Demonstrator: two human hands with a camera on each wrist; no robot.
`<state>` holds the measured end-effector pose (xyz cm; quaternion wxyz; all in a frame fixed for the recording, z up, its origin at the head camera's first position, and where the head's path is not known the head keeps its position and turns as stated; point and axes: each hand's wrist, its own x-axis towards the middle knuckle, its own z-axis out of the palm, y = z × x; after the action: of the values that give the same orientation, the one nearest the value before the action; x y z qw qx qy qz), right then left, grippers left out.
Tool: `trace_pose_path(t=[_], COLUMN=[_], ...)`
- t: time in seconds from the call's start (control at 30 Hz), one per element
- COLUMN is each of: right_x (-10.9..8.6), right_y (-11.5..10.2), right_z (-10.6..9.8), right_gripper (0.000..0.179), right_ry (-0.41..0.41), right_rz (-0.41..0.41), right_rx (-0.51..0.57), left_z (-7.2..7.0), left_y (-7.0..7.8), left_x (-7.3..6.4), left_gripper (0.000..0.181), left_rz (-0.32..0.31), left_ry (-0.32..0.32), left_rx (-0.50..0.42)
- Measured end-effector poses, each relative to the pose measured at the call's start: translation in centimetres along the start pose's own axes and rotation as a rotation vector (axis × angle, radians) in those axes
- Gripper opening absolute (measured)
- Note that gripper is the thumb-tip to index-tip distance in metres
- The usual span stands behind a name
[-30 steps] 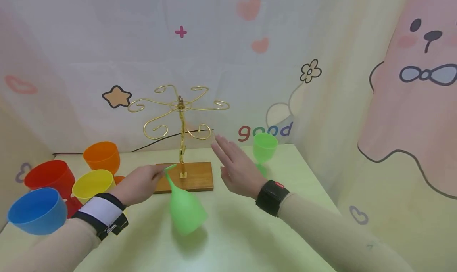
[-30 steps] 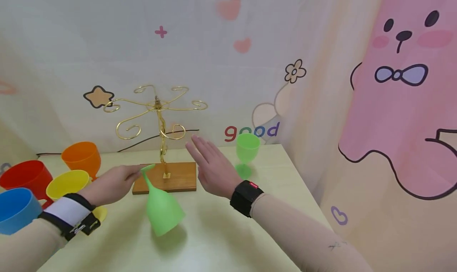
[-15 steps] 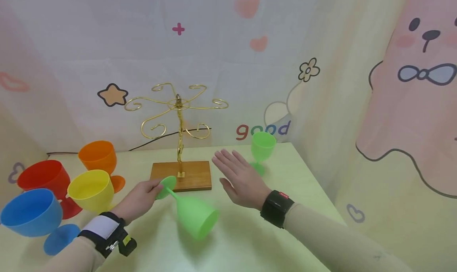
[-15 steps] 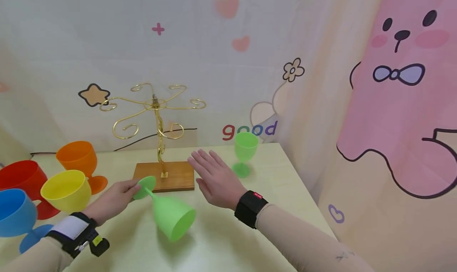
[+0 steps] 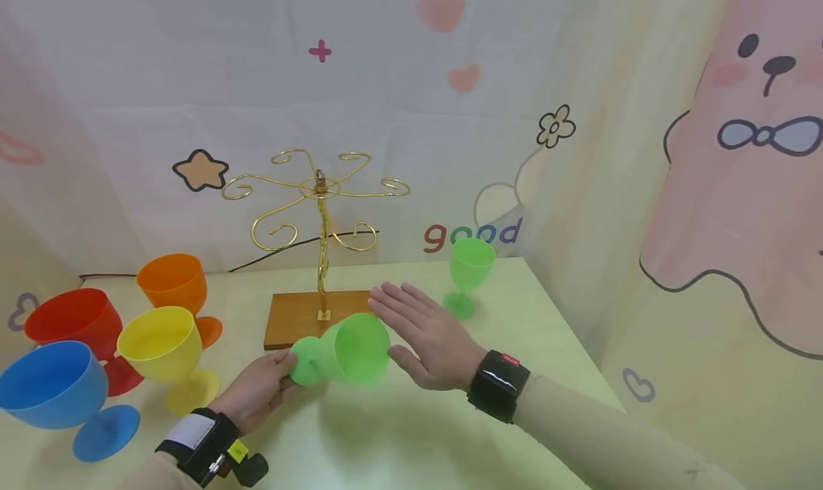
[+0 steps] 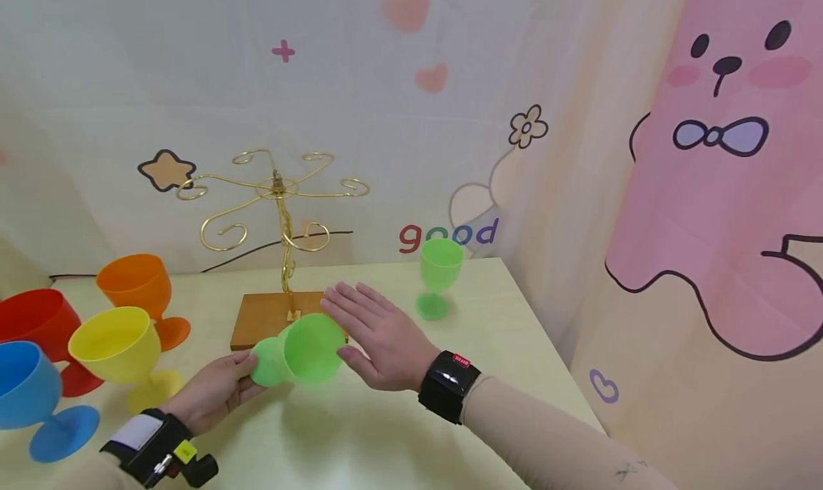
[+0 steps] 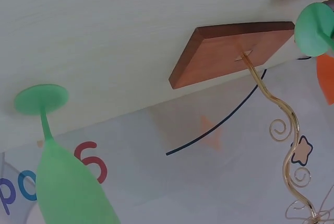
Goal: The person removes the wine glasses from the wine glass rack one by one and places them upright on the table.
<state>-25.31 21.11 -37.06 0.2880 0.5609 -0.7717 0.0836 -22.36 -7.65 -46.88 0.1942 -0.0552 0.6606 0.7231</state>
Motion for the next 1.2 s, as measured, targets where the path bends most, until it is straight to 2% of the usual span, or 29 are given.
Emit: trace_pose_path(t=[0.1, 0.2, 0.37, 0.57, 0.8, 0.9, 1.07, 1.2], right_x=[0.2, 0.3, 0.3, 0.5, 1.6, 2.0, 2.2, 2.0], right_y=[-0.3, -0.4, -0.5, -0.6, -1.3, -1.6, -2.4, -2.8], right_z=[0.0, 0.2, 0.6, 0.9, 1.0, 1.0, 1.4, 1.5], right_gripper=[0.063, 0.063, 0.062, 0.051, 0.025, 0.015, 0.008, 0.008], right_ry=[0.003, -0.005, -0.016, 0.021, 0.024, 0.031, 0.057, 0.029], right_rz=[-0.053, -0.094, -0.137, -0.182, -0.217, -0.221, -0.238, -0.196], right_rx=[0.010, 0.017, 0.036, 0.063, 0.128, 0.135, 0.102, 0.090], left_z=[0.4, 0.7, 1.1, 1.3, 1.8, 2.0, 2.3, 2.4], left_y=[-0.7, -1.2, -1.9, -2.7, -3.0, -3.2, -3.5, -3.5], left_x=[0.1, 0.0, -0.4, -0.5, -0.6, -0.6, -0.6, -0.8], left_gripper=[0.045, 0.047, 0.049, 0.050, 0.053, 0.053, 0.050, 0.044], left_rz=[-0.024, -0.028, -0.024, -0.044, -0.034, -0.038, -0.025, -0.014], left_ry=[-0.018, -0.069, -0.122, -0.130, -0.249, -0.266, -0.313, -0.322], left_rx=[-0.110, -0.181, -0.217, -0.262, -0.271, -0.267, -0.196, -0.087])
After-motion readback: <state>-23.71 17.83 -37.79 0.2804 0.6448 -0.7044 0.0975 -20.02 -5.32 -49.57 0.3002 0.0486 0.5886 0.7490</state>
